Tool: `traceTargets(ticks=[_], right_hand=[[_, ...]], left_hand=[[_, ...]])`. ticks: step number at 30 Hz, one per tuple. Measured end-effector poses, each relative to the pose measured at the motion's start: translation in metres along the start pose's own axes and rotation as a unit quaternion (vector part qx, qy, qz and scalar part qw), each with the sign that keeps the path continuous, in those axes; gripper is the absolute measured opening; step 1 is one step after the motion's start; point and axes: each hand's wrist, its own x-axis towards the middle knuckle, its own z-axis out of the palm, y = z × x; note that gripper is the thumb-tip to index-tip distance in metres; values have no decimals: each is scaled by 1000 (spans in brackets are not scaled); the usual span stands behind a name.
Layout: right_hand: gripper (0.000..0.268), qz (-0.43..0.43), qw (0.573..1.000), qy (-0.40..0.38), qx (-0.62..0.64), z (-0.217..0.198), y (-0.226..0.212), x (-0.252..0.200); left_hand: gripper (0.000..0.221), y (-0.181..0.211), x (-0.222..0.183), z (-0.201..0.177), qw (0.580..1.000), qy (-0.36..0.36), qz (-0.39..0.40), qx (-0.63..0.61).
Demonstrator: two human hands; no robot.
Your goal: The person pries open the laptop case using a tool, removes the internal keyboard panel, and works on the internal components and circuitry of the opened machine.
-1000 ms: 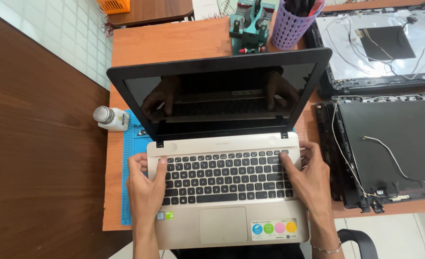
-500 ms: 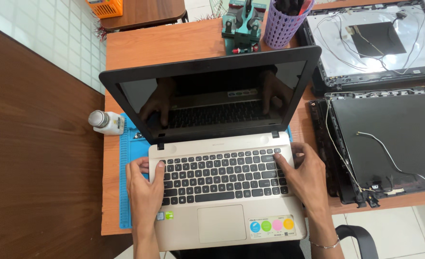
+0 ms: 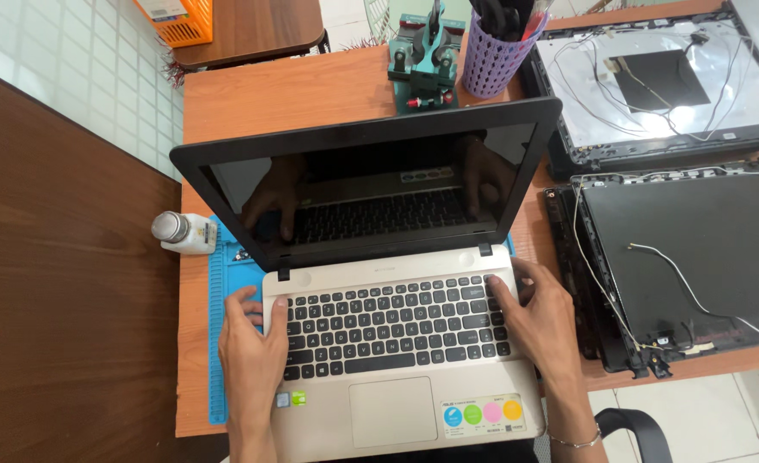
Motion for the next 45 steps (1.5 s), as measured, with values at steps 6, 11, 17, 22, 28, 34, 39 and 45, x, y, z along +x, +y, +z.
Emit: traceTargets(ticks=[6,11,17,22,28,34,39,45], right_hand=[[47,-29,999,18,3,10,8,3],[40,-46,997,23,50,14,17,2],[29,-63,992,38,98,17,30,5],[28,-38,993,33,110,15,29,9],[28,-5,989,13,149,11,30,14],[31,1,984,13,179,13,36,20],[33,12,975,-1,222,11,36,26],[34,26,980,-13,195,9,33,35]], left_hand=[[55,-13,7,15,992,42,120,6],[44,-22,9,17,995,21,77,-61],[40,-30,10,11,991,12,105,-83],[42,-26,11,10,993,-10,47,-106],[42,-21,12,10,993,-15,36,-109],[42,-17,14,11,994,-17,31,-105],[41,-17,19,13,991,-2,80,-103],[40,-14,27,17,992,-3,70,-105]])
